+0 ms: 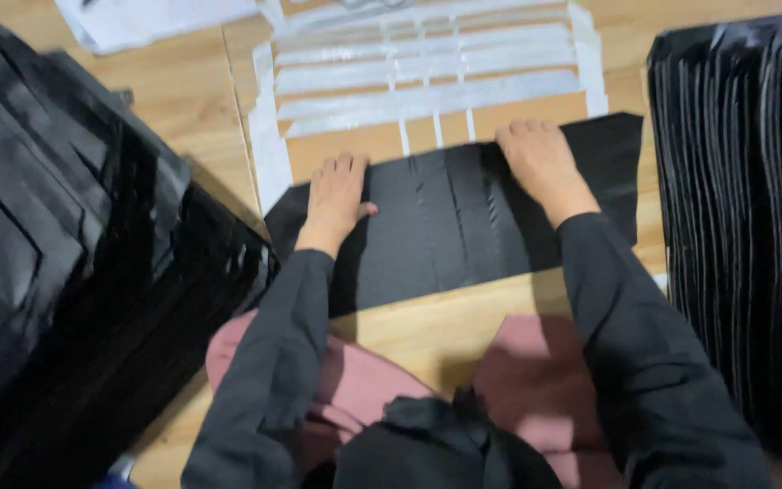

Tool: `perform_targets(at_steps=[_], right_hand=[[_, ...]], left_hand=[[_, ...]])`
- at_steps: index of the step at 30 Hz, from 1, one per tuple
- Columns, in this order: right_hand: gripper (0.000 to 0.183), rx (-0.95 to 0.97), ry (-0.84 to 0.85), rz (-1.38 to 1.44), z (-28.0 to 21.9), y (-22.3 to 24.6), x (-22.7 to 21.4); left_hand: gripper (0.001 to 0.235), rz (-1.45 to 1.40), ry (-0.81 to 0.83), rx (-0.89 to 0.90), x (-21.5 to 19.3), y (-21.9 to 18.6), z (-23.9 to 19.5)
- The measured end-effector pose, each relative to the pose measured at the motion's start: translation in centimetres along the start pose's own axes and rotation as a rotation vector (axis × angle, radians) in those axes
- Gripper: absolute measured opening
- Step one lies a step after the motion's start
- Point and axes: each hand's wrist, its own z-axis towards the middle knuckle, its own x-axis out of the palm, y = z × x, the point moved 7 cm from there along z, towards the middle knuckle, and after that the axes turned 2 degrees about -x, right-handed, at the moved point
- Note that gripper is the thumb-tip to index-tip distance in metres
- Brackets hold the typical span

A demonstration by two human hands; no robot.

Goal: The person sits on the floor and wraps books with black paper. They place a book on a cardboard template, cover it with black paper, fold the edges, and use a green tool to smooth the surface. The wrapped books are stacked on the left side.

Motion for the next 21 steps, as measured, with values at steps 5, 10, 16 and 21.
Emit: perform_targets(at_steps=[5,10,16,21], right_hand=[[0.030,0.026,0.107,0.011,-2.1,0.6,-1.3],[0.048,0.132,-0.049,0.039,-4.1,2.6,-5.5],[0.038,0.520,-0.543,0.561,-11.2,12.3,-8.3],[0.054,0.699,-0.361,0.429,-14.7,9.6,-2.6]], left_hand=[[0.080,-0.034,0.012,0.025,-1.3,-1.7,-2.7],[0.075,0.163,-0.287,0.115,-2.0,-7.1,-8.2],[0.057,-0.002,-0.260,0.346,5.9,-12.6,-12.1],[0.058,0.026,-0.256,0.356,7.7,-12.5,-12.2]])
